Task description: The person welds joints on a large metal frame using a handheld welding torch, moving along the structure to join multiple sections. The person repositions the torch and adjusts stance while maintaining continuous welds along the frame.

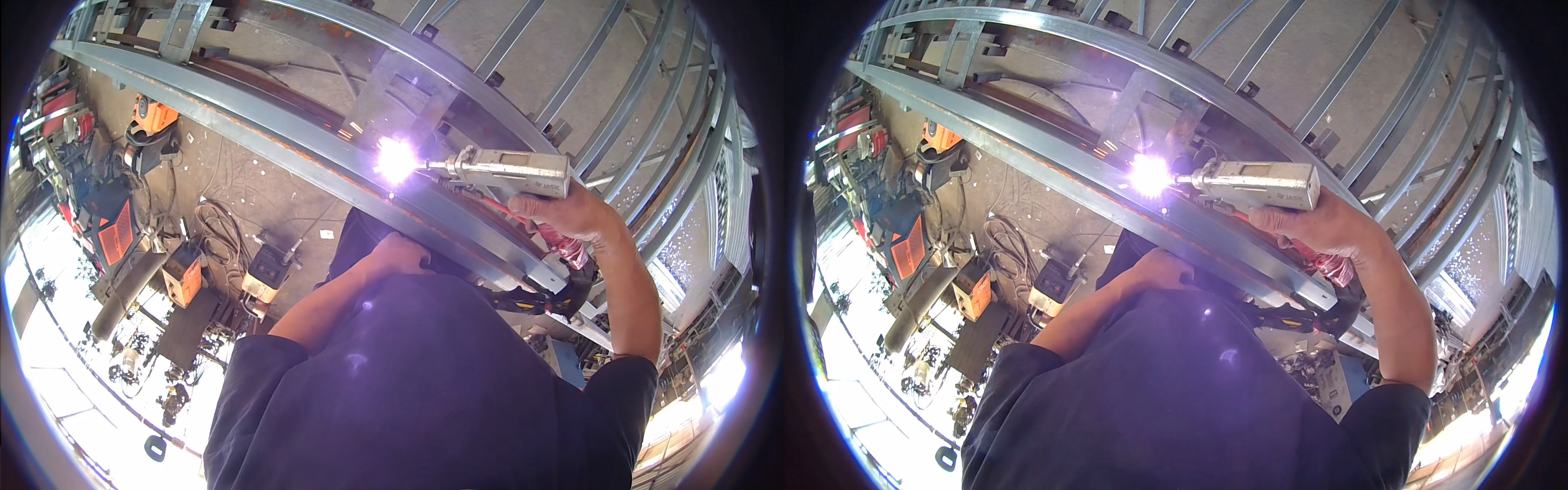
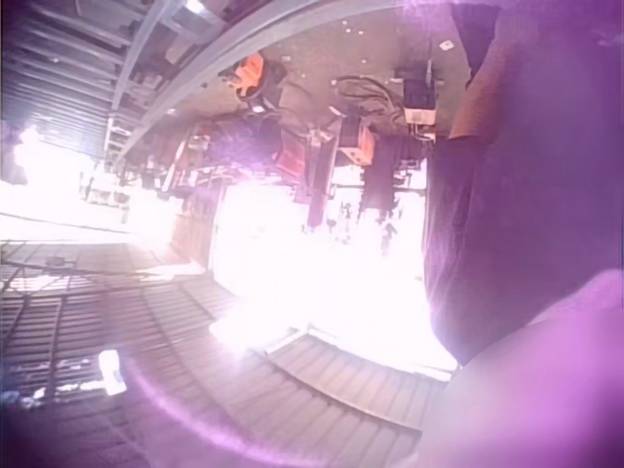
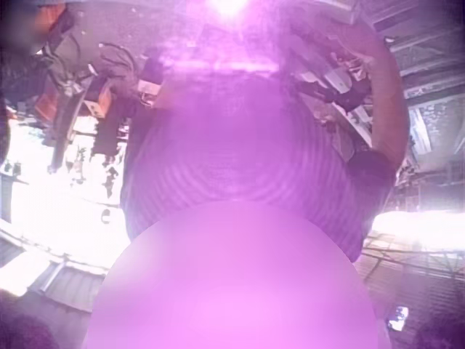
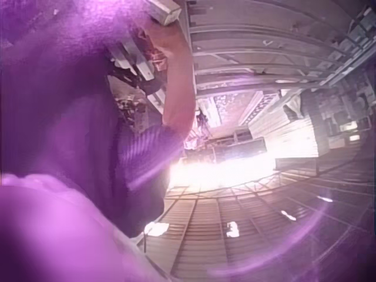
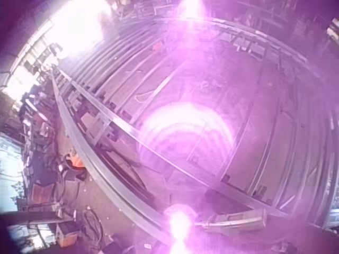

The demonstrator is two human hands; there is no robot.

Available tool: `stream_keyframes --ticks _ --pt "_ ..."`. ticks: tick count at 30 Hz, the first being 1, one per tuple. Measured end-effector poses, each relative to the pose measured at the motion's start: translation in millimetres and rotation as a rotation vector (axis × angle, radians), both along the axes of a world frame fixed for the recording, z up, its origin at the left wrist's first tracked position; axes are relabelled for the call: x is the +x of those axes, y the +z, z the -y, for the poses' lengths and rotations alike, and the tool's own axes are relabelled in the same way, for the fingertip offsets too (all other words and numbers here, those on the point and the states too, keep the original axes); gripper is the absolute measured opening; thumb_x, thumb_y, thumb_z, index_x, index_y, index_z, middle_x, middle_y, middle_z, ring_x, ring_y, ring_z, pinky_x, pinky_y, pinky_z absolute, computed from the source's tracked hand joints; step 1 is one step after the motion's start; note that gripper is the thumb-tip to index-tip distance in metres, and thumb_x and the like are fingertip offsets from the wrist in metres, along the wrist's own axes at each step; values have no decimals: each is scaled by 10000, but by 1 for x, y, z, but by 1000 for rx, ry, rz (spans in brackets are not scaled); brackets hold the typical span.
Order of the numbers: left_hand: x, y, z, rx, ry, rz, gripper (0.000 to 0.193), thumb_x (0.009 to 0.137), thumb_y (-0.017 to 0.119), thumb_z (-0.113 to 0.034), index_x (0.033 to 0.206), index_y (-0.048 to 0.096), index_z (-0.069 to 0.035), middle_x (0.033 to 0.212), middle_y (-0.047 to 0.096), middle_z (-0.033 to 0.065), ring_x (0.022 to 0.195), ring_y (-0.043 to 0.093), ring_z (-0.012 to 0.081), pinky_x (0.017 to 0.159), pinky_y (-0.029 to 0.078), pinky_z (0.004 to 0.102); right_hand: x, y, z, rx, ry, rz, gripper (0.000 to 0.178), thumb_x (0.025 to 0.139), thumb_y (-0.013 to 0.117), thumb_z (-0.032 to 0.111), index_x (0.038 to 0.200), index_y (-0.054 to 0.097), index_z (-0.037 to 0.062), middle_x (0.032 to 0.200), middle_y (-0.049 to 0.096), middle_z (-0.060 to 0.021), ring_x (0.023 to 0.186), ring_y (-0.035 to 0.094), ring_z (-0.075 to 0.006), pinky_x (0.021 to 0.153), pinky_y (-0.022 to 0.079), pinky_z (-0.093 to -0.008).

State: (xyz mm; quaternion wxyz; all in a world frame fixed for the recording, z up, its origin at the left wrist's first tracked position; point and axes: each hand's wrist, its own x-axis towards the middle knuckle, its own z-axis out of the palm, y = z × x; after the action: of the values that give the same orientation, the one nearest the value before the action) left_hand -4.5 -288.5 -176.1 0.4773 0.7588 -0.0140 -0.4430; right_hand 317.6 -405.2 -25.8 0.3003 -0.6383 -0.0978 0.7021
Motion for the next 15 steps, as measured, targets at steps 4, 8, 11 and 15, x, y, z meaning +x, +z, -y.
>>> stream_keyframes --ticks 4,8,11,15 --pt "5 3 -2 -10 -16 -55 600 843 646 -693 1061 807 -158 1173 745 118 1188 652 333 1056 489 432 -1 1 2 14 -19 2 642 894 823 434 1396 620 90 1151 726 -54 913 644 -137 741 562 -309" --pt "-6 -5 6 29 23 64 607 837 652 -700 1057 809 -157 1192 739 119 1212 641 325 1051 494 427 -2 3 3 1 -22 9 625 900 825 410 1397 621 92 1154 723 -50 926 641 -141 745 562 -312" --pt "0 -3 5 11 -14 24 608 830 659 -704 1042 812 -156 1194 738 118 1210 643 325 1054 494 423 -2 4 4 3 -33 0 585 908 823 385 1375 635 88 1126 723 -49 884 636 -143 720 558 -310" --pt "-1 -2 4 7 31 1 602 827 662 -704 1018 814 -153 1180 741 119 1194 650 325 1057 491 421 -3 3 6 18 -47 -9 566 908 822 381 1357 646 83 1106 724 -46 862 634 -141 702 556 -311"
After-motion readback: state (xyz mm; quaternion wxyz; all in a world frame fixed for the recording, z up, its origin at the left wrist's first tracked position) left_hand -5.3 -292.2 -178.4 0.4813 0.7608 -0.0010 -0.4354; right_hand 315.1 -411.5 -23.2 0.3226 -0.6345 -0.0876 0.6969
